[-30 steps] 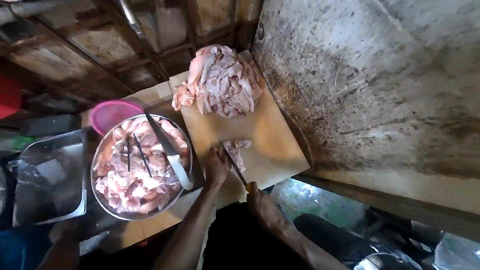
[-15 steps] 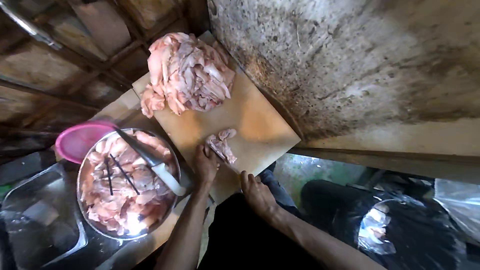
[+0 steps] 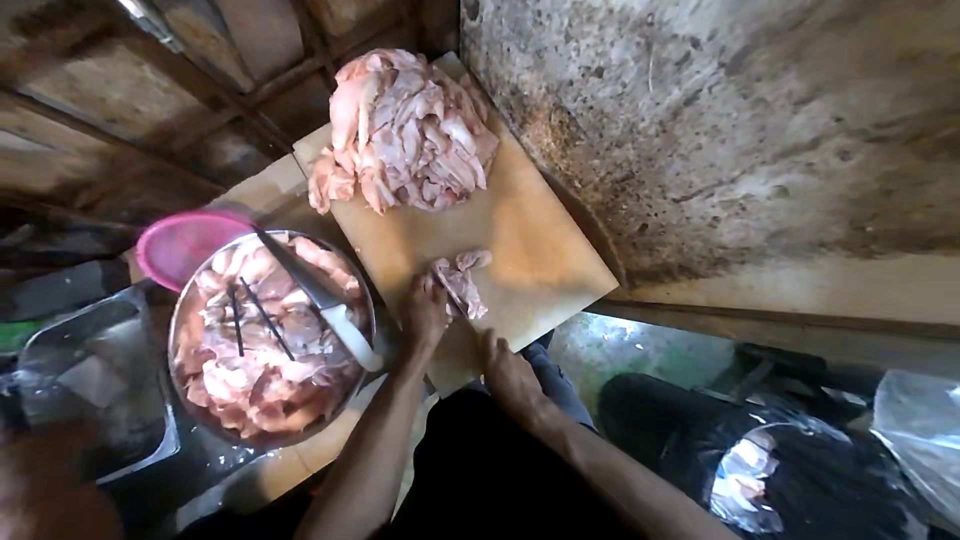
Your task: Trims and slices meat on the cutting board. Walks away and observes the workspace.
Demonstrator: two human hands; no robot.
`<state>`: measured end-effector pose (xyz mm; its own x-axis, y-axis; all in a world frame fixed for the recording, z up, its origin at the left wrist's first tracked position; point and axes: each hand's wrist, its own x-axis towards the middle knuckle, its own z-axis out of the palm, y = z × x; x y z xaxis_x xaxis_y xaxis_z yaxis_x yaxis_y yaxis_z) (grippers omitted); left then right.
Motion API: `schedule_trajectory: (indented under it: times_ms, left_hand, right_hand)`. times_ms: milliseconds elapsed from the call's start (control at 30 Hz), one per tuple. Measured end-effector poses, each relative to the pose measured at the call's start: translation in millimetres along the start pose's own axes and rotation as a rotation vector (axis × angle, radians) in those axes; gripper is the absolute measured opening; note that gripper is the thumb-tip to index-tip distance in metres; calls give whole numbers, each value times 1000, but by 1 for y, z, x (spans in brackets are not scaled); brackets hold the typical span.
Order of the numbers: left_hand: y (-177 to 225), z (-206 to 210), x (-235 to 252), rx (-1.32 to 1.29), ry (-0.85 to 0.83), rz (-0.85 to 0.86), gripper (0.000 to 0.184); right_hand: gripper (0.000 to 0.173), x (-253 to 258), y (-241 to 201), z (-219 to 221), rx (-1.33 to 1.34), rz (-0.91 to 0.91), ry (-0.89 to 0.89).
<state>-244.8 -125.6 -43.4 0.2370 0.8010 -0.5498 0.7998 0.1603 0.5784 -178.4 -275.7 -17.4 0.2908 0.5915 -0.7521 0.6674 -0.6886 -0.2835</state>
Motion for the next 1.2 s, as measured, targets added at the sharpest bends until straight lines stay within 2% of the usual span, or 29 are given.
schedule_trajectory:
  times_ms: [133, 200, 300, 400, 533, 633, 800, 900, 1100, 1200]
  left_hand:
    - [-7, -6, 5, 48, -14, 39, 35]
    - [-11, -10, 2, 123, -14, 79, 33]
    - [-24, -12, 1, 216, 103, 232, 28]
    - [-38, -7, -6, 167, 178, 254, 30]
    - [-46, -2, -10, -20, 171, 155, 37]
    - [-47, -2, -18, -36, 234, 132, 36]
    - [-40, 3, -14, 41, 343, 270, 27]
    - [-31, 8, -11, 126, 310, 262, 32]
    - [-32, 13, -3, 83, 341, 304, 26]
    - [-35, 10, -3, 65, 358, 329, 25]
  right_hand:
    - [38, 38, 4, -10, 102, -112, 108]
    - [38, 35, 34, -14, 209, -157, 73]
    - [40, 30, 79, -14, 284, -222, 24]
    - [39, 17, 98, -3, 341, -241, 47]
    - [39, 0, 81, -1, 385, -204, 178]
    - [40, -8, 54, -6, 289, -189, 158]
    - [39, 0, 12, -6, 71, -151, 145]
    - [41, 5, 2, -6, -32, -77, 90]
    - [44, -19, 19, 1, -68, -3, 37]
    - [44, 0, -7, -11, -30, -27, 33]
